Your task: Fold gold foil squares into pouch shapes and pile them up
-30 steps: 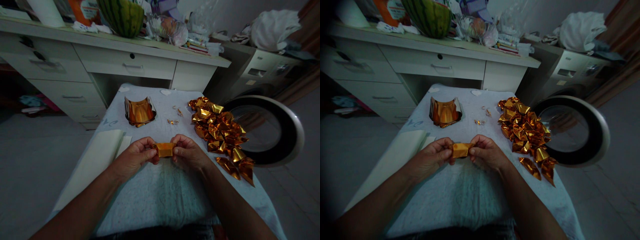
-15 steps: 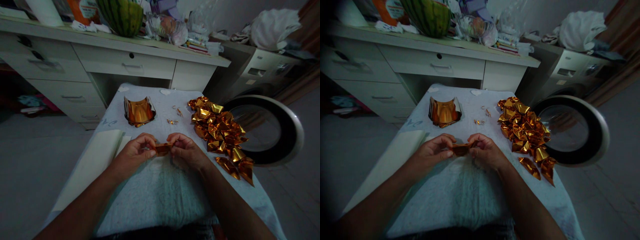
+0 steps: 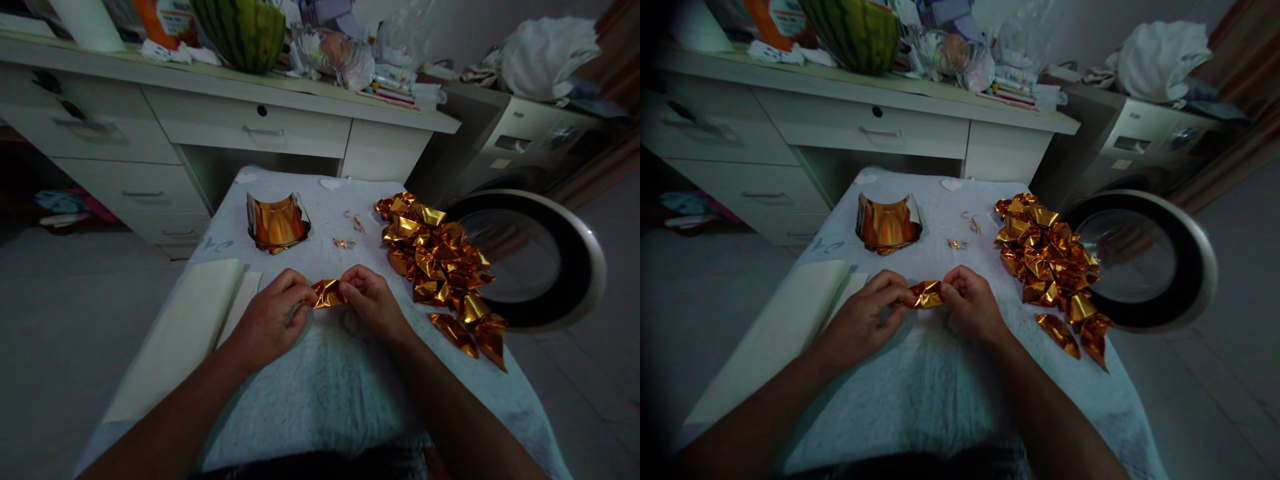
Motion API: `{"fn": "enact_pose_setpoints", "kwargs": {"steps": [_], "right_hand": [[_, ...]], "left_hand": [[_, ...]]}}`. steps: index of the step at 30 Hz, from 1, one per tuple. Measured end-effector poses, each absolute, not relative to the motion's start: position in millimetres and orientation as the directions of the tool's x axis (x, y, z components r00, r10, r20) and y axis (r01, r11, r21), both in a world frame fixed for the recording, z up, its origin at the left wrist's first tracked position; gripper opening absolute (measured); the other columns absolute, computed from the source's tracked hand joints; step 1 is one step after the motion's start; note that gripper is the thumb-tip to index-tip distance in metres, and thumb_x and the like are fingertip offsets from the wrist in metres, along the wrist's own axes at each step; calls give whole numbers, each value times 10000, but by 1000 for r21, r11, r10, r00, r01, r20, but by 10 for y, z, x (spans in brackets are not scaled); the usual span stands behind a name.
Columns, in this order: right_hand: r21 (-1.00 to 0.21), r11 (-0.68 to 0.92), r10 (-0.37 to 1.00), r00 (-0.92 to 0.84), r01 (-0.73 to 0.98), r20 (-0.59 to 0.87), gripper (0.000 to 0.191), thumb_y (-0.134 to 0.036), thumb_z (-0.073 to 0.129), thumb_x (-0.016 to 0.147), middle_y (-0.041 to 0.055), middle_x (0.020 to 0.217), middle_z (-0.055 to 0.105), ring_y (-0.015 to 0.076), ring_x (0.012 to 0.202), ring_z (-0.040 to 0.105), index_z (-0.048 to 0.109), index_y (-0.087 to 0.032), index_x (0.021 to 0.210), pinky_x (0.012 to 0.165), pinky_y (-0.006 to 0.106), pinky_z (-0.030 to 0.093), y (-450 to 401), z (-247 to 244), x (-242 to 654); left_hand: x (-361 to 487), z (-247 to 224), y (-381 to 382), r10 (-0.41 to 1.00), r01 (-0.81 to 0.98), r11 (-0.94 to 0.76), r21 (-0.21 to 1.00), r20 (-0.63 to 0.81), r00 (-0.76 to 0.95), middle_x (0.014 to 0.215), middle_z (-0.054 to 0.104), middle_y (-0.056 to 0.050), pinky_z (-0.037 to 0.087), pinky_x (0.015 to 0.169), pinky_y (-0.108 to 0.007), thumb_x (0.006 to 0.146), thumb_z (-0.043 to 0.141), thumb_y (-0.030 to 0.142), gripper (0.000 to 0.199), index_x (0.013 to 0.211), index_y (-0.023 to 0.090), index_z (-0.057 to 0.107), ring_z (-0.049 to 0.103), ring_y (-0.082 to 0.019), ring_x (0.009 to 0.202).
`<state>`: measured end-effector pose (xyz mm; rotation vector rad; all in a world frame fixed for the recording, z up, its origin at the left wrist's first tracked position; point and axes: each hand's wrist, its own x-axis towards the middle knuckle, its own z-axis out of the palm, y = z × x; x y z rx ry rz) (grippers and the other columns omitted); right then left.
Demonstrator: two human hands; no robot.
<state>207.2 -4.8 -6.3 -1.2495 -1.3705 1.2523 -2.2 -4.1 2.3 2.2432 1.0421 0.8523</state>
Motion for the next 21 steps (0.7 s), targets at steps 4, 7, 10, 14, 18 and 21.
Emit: {"fn": "enact_pose_setpoints", "kwargs": {"steps": [4, 7, 10, 14, 18, 21], "right_hand": [[-971, 64, 996, -72, 229, 48, 127, -306, 583, 850, -38, 630, 547, 101, 559, 504, 564, -192, 799, 525, 208, 370, -56, -102, 2043], [-939, 118, 993, -64, 323, 102, 107, -281, 554, 871, -40, 618, 548, 101, 546, 504, 572, -196, 810, 516, 209, 364, -70, -122, 2013], [-909, 174, 985, -83, 380, 154, 92, -268, 554, 880, -46, 609, 542, 98, 534, 497, 575, -199, 823, 510, 209, 360, -89, -117, 1984], [-887, 218, 975, -127, 407, 181, 59, -250, 561, 878, -46, 620, 568, 97, 538, 517, 567, -205, 841, 510, 203, 371, -121, -94, 1953], [-864, 252, 967, -149, 437, 206, 23, -230, 554, 874, -51, 615, 567, 93, 525, 513, 553, -212, 859, 503, 199, 364, -156, -80, 1926], [-843, 286, 958, -165, 456, 235, 12, -222, 554, 868, -58, 604, 548, 90, 511, 495, 543, -217, 868, 497, 201, 353, -175, -75, 1915]], "left_hand": [[-12, 85, -87, 861, 498, -476, 724, 269, 431, 894, 582, -12, 453, 697, -296, 861, 538, 269, 320, 1169, 214, 472, 580, -178, 774], [12, 96, -100, 907, 563, -383, 732, 183, 380, 740, 581, 28, 403, 600, -283, 908, 490, 360, 347, 1211, 203, 432, 573, -172, 634], [45, 79, -92, 925, 617, -343, 708, 139, 355, 721, 628, 20, 380, 592, -282, 948, 421, 339, 221, 1120, 224, 499, 606, -184, 632], [80, 46, -71, 938, 651, -323, 687, 143, 315, 802, 687, -9, 395, 626, -291, 972, 359, 294, 195, 1022, 233, 537, 652, -201, 698], [99, 19, -58, 944, 695, -315, 647, 139, 299, 794, 696, -12, 403, 628, -294, 970, 359, 291, 208, 1031, 236, 551, 667, -212, 710], [107, 3, -53, 947, 742, -314, 593, 137, 292, 802, 706, -21, 406, 629, -295, 967, 358, 283, 230, 1036, 235, 572, 672, -216, 713]]}}
